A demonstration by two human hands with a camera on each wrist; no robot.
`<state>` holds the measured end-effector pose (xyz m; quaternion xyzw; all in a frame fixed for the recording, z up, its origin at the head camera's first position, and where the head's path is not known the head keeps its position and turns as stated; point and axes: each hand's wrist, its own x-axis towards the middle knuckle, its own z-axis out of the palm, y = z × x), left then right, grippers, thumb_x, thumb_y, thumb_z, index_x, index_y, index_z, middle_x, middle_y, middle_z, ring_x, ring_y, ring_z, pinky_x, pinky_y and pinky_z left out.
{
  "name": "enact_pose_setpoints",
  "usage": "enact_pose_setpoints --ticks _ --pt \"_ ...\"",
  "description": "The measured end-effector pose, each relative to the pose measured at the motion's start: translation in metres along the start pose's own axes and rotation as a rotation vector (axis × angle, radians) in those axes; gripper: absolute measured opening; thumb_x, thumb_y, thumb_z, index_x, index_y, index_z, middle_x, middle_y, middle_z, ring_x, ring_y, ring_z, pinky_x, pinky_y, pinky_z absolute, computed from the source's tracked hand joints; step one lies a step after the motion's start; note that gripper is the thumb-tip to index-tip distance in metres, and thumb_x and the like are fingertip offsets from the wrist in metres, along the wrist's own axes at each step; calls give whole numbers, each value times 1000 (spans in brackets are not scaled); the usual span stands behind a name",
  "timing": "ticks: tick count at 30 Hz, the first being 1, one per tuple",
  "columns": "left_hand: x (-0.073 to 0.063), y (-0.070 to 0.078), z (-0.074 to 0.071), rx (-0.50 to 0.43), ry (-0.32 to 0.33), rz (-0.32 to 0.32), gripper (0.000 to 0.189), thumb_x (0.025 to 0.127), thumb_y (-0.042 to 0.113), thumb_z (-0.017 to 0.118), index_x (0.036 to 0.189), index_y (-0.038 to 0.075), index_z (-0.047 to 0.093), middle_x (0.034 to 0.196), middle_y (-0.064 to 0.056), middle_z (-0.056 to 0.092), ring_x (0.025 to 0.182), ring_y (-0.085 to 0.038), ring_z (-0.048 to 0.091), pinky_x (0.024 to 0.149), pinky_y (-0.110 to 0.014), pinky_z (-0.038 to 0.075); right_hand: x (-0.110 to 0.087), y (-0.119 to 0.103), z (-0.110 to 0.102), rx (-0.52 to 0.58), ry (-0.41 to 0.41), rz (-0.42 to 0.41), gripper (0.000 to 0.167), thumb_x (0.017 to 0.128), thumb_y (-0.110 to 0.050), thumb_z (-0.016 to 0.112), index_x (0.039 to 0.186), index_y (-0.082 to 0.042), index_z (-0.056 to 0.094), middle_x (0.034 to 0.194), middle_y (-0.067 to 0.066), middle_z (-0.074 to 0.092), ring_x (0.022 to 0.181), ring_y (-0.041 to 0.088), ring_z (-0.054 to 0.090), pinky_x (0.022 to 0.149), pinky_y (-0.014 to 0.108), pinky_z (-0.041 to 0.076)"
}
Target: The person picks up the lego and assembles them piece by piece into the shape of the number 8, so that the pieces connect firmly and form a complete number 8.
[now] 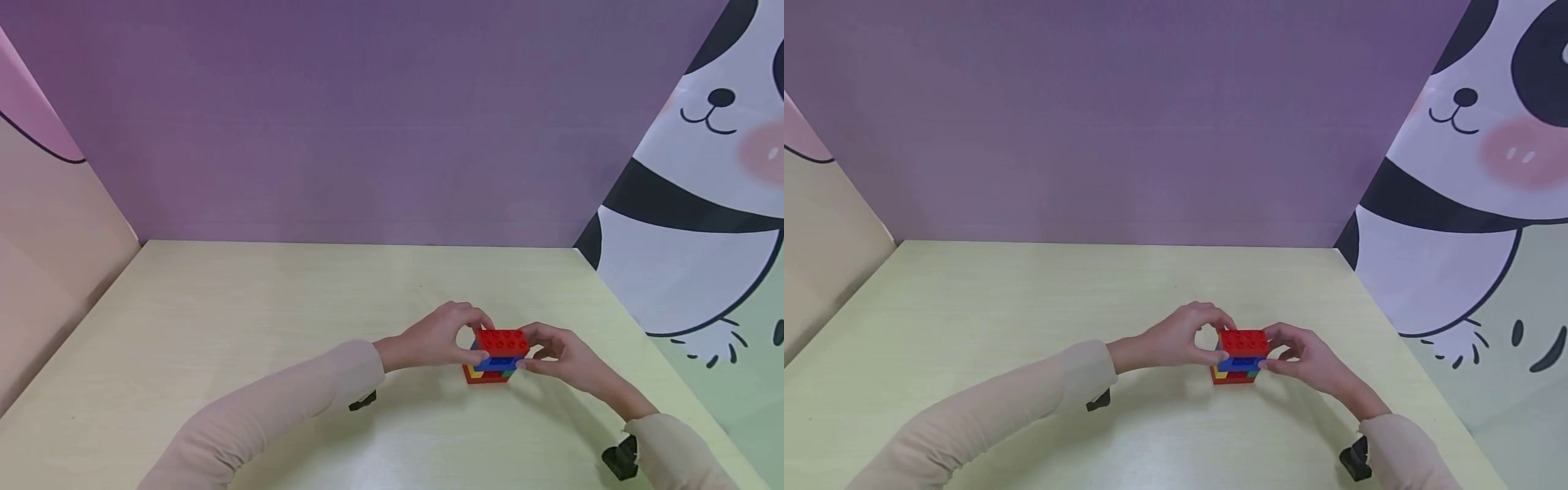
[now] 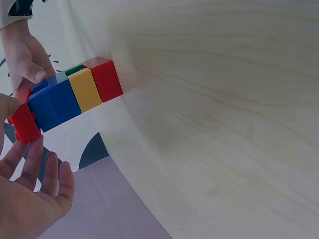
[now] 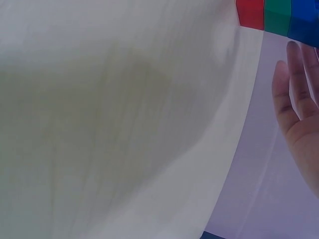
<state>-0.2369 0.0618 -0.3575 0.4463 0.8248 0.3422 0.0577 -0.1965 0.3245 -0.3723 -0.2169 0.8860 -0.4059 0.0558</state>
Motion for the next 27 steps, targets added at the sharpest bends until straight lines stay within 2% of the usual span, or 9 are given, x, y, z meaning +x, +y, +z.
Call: enact_pose_setpoints --ticks 13,19,27 --pt "0 0 0 10 -1 -15 40 80 36 67 115 23 54 98 15 55 101 -1 44 83 -20 42 1 -3 -2 -25 0 -12 41 80 -12 69 117 -7 54 106 -11 60 94 0 57 71 26 52" --pt "1 1 0 19 -2 -3 39 81 37 66 115 22 54 96 16 55 101 -2 44 83 -20 41 0 -4 -6 -55 19 9 42 79 -15 70 118 -11 54 106 -9 60 94 -1 56 72 26 52" --pt "2 2 1 28 -8 -2 39 81 37 66 115 22 55 98 14 57 101 -3 45 83 -19 41 -2 -8 -11 -60 31 -60 41 80 -9 68 118 -9 55 108 -9 60 95 1 57 72 26 52"
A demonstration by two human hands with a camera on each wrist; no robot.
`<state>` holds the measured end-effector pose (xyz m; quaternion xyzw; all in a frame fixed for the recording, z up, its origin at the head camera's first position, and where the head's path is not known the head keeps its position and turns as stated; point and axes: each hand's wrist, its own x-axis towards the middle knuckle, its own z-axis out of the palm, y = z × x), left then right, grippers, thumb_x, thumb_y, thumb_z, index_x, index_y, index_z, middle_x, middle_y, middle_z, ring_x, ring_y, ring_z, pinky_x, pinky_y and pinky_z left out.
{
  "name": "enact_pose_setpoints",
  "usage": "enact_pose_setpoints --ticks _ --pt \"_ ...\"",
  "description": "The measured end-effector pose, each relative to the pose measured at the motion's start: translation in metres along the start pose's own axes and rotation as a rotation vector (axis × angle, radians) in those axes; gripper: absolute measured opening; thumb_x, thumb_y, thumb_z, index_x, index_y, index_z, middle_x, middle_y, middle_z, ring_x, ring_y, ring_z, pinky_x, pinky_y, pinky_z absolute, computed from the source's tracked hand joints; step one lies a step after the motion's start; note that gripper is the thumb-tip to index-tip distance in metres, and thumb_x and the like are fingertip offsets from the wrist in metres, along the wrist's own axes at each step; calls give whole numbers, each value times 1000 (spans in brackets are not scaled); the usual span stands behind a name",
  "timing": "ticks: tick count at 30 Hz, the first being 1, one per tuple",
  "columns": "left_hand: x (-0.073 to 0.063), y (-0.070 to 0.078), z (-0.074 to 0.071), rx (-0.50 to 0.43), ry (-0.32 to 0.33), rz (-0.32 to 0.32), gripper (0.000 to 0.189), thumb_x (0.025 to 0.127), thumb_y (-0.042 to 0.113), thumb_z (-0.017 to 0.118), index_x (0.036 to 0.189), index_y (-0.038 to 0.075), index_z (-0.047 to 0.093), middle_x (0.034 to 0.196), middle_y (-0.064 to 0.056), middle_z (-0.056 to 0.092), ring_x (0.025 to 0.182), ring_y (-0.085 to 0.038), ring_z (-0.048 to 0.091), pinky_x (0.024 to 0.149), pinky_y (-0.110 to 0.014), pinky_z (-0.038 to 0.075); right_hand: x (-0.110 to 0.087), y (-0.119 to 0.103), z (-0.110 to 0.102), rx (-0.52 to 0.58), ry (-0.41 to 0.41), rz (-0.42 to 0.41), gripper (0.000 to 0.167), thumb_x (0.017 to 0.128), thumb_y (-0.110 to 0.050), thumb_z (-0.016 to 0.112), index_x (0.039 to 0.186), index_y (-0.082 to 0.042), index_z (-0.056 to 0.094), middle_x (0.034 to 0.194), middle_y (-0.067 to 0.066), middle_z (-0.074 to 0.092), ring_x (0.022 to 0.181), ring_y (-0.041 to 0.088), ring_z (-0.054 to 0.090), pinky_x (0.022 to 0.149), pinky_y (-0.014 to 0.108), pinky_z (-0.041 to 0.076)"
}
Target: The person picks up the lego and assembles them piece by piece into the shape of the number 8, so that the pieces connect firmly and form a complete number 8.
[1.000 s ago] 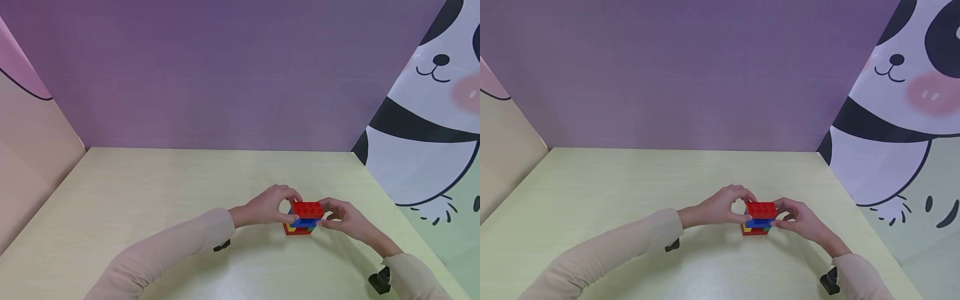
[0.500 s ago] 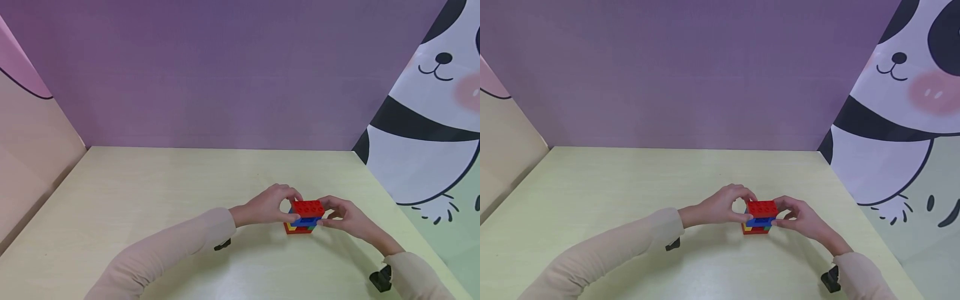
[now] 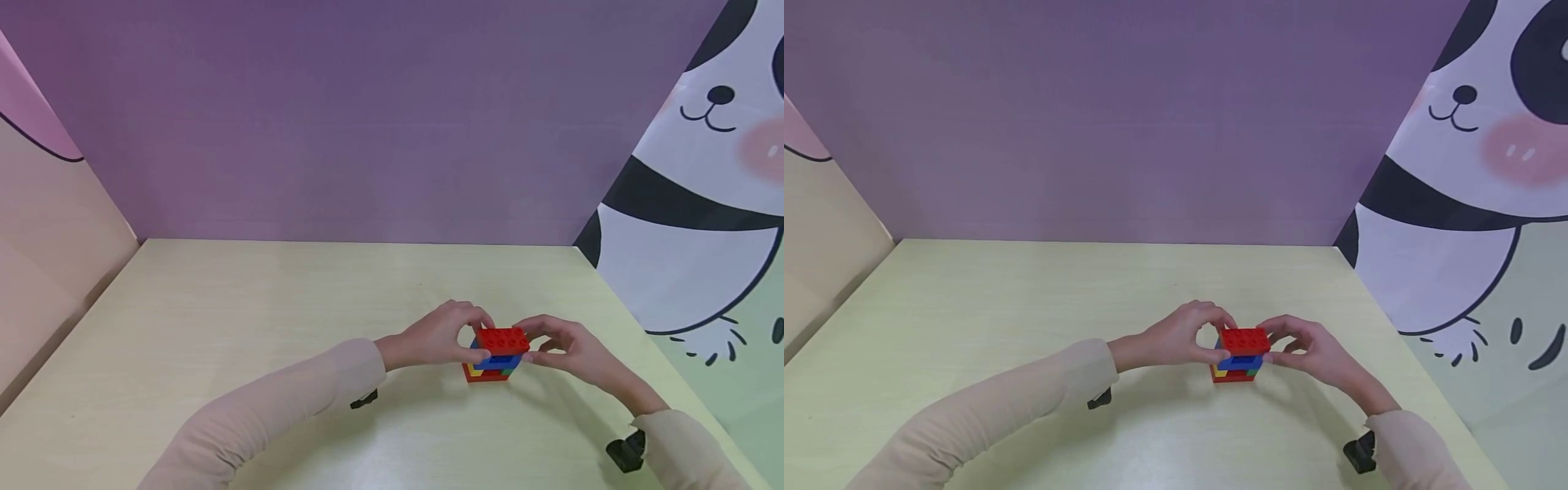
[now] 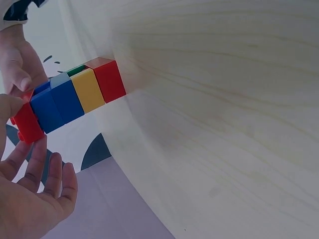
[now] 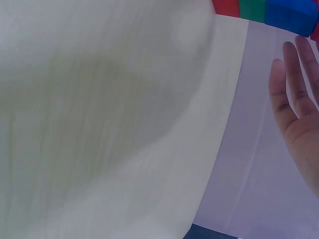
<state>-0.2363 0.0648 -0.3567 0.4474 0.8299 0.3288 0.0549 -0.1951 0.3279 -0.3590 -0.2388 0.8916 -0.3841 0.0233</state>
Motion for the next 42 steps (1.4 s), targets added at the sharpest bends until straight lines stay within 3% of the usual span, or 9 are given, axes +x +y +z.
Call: enact_pose_setpoints --ticks 21,35,42 --pt "-2 1 1 -20 -1 -33 41 80 37 67 116 22 55 102 11 58 102 -3 46 82 -20 43 0 -2 0 43 1 58 39 83 -12 65 121 -10 55 111 -16 58 96 3 57 73 26 52" --pt "-4 -1 5 -80 32 -30 41 78 33 70 114 21 54 104 11 55 101 -6 51 78 -16 44 2 0 1 91 -9 10 36 83 -6 64 118 -6 56 109 -14 60 95 5 58 71 26 53" --pt "-5 -2 4 -98 39 -33 41 79 33 70 115 21 54 105 10 56 97 -1 49 79 -17 44 3 0 1 110 -21 22 36 83 -6 64 119 -5 56 110 -14 60 95 6 59 71 27 54"
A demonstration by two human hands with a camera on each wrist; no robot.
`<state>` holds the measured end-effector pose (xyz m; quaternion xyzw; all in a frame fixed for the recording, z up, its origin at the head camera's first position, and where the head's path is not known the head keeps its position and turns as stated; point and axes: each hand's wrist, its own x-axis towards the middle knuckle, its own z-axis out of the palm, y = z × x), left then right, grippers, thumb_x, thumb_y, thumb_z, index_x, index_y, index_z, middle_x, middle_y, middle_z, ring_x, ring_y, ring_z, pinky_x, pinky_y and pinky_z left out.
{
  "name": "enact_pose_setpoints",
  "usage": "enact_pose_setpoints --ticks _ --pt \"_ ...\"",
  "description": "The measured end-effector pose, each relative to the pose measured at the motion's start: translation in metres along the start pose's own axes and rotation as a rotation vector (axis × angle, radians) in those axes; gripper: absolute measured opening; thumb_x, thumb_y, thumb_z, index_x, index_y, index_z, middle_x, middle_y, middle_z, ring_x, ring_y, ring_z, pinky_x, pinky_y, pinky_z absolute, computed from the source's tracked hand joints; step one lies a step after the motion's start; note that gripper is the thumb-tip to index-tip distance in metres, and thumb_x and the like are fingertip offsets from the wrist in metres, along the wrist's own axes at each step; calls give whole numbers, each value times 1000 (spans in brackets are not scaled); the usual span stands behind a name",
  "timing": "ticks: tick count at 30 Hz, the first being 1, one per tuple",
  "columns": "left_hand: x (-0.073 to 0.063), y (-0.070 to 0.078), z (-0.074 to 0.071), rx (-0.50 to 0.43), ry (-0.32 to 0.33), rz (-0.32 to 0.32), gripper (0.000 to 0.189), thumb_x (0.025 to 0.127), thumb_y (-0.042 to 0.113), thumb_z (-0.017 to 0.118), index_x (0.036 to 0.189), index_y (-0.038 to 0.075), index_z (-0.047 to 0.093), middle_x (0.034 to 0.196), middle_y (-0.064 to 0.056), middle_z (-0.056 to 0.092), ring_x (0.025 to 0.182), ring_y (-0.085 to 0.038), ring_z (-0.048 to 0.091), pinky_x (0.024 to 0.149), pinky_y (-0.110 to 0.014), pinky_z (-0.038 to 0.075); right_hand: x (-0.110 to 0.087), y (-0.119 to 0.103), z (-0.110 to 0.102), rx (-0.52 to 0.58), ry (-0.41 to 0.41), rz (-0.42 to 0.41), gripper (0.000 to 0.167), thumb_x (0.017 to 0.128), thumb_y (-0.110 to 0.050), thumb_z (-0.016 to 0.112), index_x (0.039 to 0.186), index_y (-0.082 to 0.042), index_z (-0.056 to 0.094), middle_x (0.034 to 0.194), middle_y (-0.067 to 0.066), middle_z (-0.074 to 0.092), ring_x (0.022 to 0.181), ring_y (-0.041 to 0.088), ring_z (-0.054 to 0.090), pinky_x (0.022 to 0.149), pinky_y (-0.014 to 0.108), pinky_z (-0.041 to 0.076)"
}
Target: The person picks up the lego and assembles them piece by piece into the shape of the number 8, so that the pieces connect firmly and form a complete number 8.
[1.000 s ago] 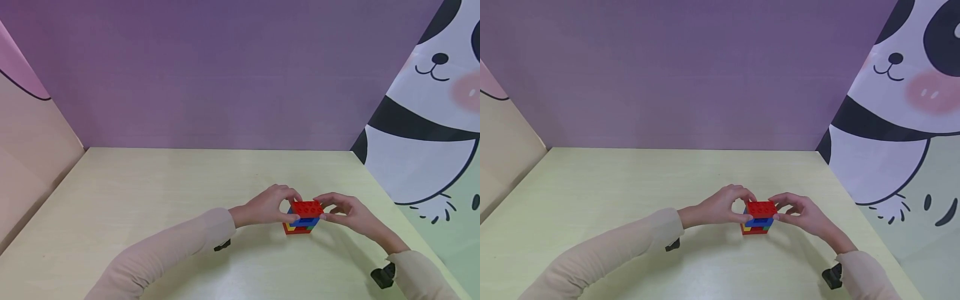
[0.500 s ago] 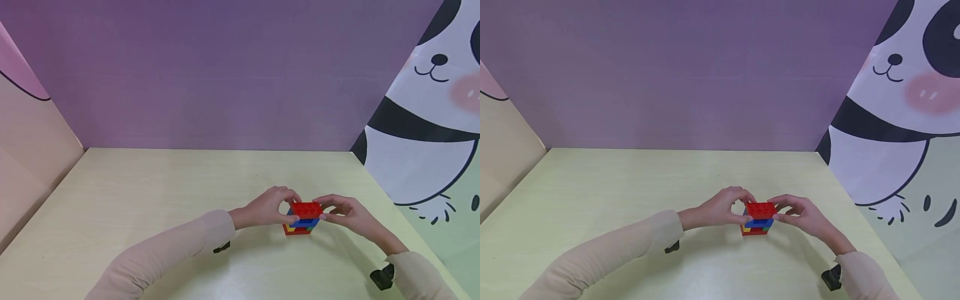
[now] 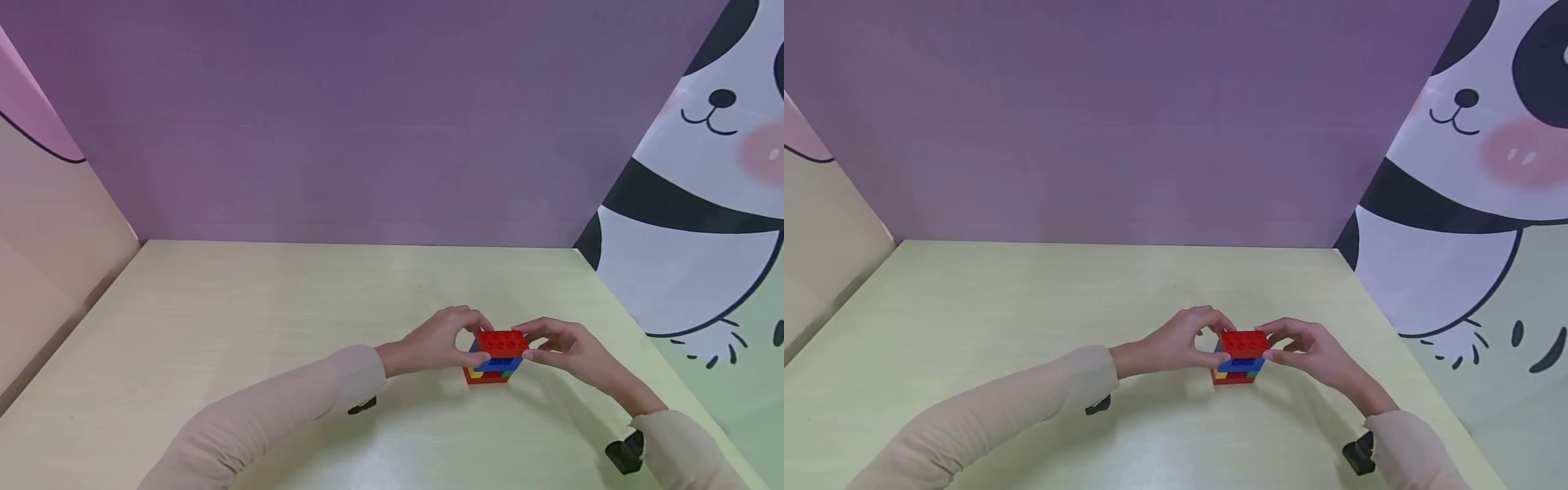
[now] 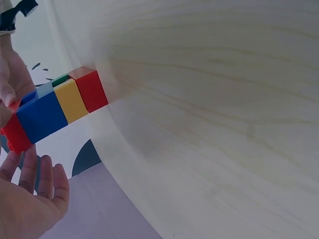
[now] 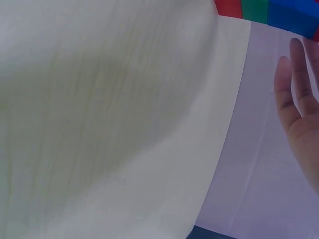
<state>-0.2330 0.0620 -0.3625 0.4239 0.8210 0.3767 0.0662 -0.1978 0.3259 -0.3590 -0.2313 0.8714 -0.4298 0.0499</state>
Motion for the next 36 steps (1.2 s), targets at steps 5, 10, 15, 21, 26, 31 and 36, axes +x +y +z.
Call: enact_pose_setpoints --ticks 5,10,15,21,26,31,36 --pt "1 -1 0 6 -6 5 41 79 34 70 115 21 55 106 10 57 97 0 49 80 -18 43 0 -2 -1 -34 8 7 37 83 -9 65 118 -7 56 108 -13 61 94 4 58 71 27 53" --pt "2 -1 -1 8 -6 9 41 79 34 70 115 21 54 106 10 57 97 0 49 80 -18 43 0 -3 -2 -68 10 -1 38 83 -9 65 119 -9 56 109 -12 60 95 4 57 71 26 52" --pt "2 -3 0 9 -1 20 40 79 34 69 115 21 54 105 10 57 96 0 49 80 -17 43 0 -4 -3 -77 17 -24 39 81 -7 66 119 -8 56 110 -11 60 94 5 57 72 26 52" --pt "1 -3 0 -2 3 13 40 80 34 69 114 20 55 104 10 58 95 0 50 79 -17 43 2 -6 -1 -49 23 -33 35 82 -5 66 116 -6 57 109 -11 60 96 3 57 74 25 52" --pt "0 -2 0 11 4 0 40 80 34 69 115 21 55 104 10 57 96 -1 49 80 -17 43 2 -5 0 -29 17 -31 34 82 -5 65 115 -6 58 108 -11 61 95 5 58 74 24 52" --pt "-1 -1 1 31 12 2 41 79 34 69 116 21 54 105 11 57 99 -2 48 81 -18 44 2 -4 0 -34 20 -30 33 82 -5 65 115 -7 58 108 -11 61 94 5 58 74 25 52" --pt "-3 -1 2 68 24 6 45 79 34 70 118 21 52 106 11 56 104 -5 47 84 -19 44 2 -4 -1 -50 24 -21 34 82 -6 66 115 -8 58 107 -11 61 95 3 57 74 26 52"
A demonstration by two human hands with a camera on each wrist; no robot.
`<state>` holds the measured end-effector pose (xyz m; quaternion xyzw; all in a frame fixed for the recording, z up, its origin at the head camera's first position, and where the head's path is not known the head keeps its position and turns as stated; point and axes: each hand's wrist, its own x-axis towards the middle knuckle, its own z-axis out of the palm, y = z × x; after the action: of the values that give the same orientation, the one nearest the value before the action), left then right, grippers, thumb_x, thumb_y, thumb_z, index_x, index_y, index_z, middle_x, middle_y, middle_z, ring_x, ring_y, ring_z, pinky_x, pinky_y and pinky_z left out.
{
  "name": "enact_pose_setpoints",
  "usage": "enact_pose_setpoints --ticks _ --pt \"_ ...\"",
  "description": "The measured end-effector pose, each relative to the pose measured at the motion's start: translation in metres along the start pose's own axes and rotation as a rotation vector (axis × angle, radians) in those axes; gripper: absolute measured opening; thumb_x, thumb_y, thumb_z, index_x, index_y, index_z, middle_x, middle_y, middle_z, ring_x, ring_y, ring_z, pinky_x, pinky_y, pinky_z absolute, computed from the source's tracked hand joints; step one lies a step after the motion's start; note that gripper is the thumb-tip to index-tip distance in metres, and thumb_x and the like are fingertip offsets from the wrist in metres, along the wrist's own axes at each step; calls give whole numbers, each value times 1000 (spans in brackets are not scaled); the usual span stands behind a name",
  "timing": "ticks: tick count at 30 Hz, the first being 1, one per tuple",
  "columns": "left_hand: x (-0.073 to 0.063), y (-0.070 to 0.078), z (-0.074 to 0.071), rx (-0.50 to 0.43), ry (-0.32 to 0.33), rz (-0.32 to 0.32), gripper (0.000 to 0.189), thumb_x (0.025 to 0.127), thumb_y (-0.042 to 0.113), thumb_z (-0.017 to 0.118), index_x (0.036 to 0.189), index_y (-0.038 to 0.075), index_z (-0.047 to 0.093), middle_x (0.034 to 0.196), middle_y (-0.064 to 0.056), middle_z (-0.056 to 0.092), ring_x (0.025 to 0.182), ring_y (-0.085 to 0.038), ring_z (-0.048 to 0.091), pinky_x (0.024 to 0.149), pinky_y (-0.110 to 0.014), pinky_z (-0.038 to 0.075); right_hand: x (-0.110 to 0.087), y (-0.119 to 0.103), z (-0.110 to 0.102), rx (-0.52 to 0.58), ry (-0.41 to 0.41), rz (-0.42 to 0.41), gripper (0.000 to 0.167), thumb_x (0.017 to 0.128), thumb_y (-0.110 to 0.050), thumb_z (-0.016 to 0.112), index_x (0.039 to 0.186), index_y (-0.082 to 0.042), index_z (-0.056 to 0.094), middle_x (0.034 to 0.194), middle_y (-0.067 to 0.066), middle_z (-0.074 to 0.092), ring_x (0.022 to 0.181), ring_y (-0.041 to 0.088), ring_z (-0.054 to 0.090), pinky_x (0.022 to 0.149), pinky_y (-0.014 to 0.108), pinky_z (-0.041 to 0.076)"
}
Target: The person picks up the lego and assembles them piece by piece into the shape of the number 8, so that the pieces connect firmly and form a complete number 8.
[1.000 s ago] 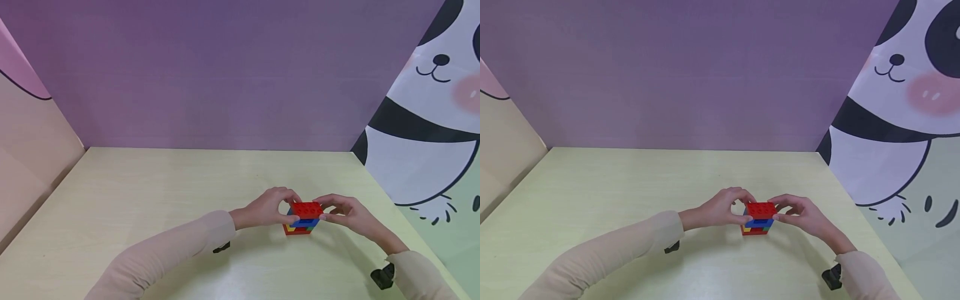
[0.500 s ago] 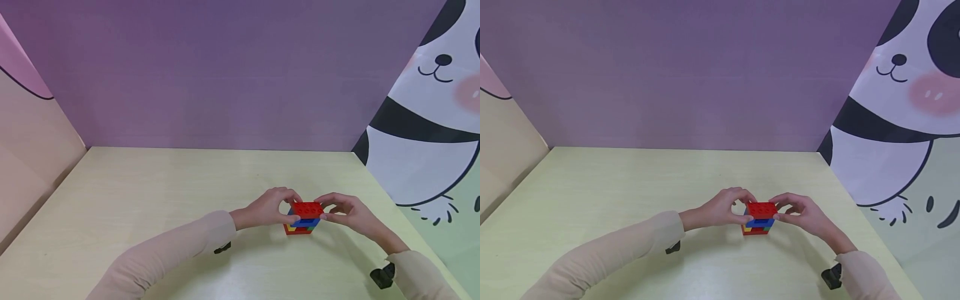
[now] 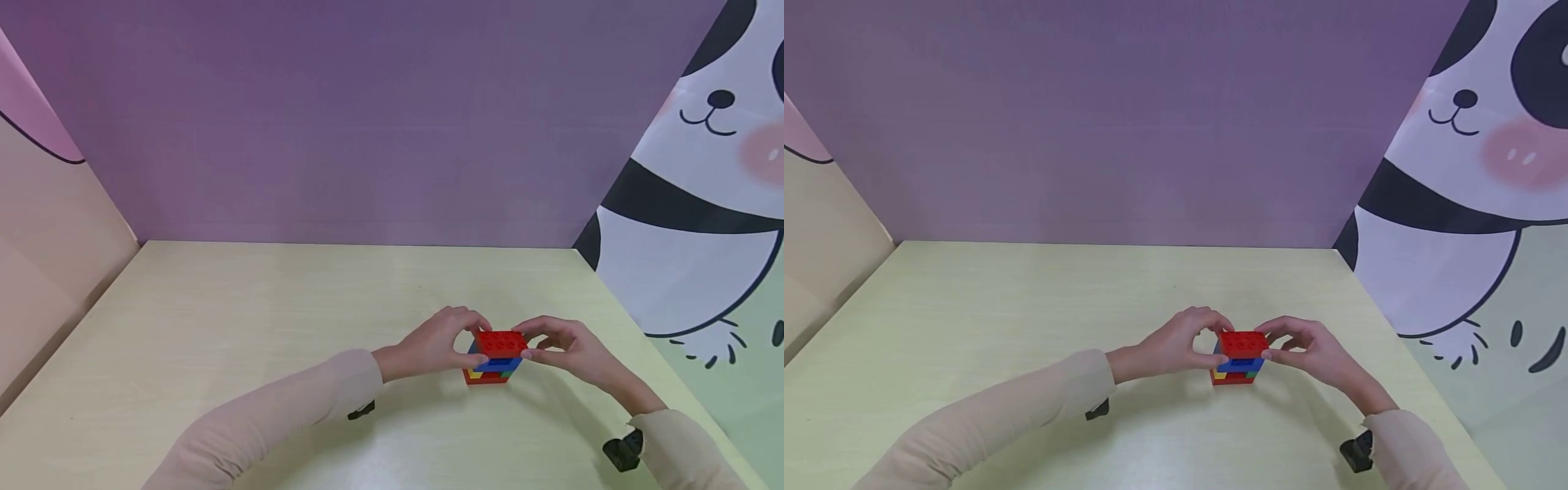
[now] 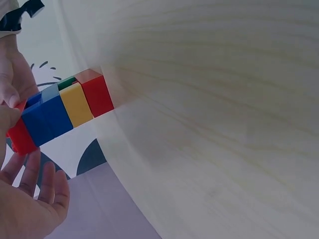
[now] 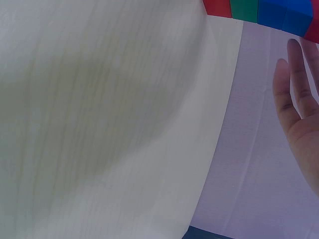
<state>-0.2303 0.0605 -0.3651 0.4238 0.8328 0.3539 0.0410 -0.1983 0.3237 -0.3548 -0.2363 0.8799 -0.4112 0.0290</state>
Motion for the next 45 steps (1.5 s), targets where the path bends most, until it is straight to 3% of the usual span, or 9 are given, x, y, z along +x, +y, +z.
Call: enact_pose_setpoints --ticks 18,30,39,45 --pt "-5 -2 4 36 55 -16 54 79 31 70 127 20 45 114 7 53 109 -6 44 84 -18 45 3 2 0 -16 7 36 36 86 -12 62 121 -9 55 112 -12 59 96 4 57 73 25 53" --pt "-1 -9 5 30 92 -16 58 77 30 73 127 24 44 117 8 51 110 -5 44 83 -18 46 13 6 2 -5 33 55 38 88 -16 60 125 -10 52 116 -9 57 99 3 56 75 24 53" --pt "5 -17 3 -10 94 -42 57 78 31 71 128 24 45 120 7 51 111 -7 46 84 -20 46 20 9 7 -43 85 61 41 89 -18 59 128 -9 49 122 13 56 99 -4 55 75 22 52" --pt "9 -25 4 -59 89 -36 56 79 30 71 128 22 45 121 6 52 112 -15 49 82 -19 46 23 10 13 -84 111 71 49 85 -18 64 130 -10 46 122 13 55 97 1 55 75 22 51"
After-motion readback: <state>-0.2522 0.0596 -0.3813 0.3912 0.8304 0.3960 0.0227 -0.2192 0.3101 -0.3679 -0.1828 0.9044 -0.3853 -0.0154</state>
